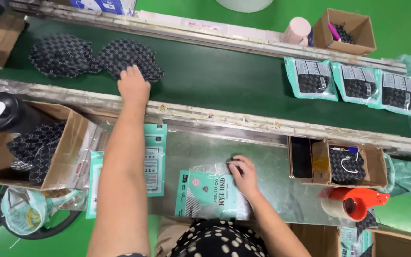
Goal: Manually counting and placing face masks into plastic bags on an industrial conveyor line.
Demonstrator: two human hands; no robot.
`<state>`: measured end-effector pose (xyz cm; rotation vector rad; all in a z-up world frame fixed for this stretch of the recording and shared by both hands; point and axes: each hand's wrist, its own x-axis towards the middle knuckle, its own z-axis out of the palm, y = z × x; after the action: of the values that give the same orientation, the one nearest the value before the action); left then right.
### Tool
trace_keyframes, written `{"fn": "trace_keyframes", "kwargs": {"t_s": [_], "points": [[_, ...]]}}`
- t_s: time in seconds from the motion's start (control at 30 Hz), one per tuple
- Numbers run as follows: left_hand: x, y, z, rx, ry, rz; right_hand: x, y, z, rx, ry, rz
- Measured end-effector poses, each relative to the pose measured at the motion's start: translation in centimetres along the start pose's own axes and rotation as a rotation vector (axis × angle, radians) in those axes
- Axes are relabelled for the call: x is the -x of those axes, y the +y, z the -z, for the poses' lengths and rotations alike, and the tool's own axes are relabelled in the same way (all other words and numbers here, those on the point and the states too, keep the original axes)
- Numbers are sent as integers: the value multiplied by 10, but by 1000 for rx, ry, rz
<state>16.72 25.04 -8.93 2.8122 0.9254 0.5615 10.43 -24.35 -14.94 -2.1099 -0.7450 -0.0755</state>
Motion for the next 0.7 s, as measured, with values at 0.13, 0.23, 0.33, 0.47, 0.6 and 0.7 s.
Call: {"fn": "trace_keyframes", "kwargs": {"t_s": [0.13, 0.23, 0.33, 0.47, 0.6, 0.7], "points": [[11, 9, 16, -152, 96, -195, -8, -3, 8, -122, -61, -101], [58, 73, 100, -196, 361, -553, -43, -61, 32, -73, 1, -20], [128, 119, 126, 530, -221, -657, -77, -125, 56, 421, 255, 333], [197, 129, 124, 819, 25, -1107, -63, -49, 40, 102, -7, 173], [231, 113, 69, 973, -262, -599, -34, -33, 15, -541, -132, -137], [252, 116, 38, 1001, -437, -404, -30, -61, 20, -727, -228, -122]]}}
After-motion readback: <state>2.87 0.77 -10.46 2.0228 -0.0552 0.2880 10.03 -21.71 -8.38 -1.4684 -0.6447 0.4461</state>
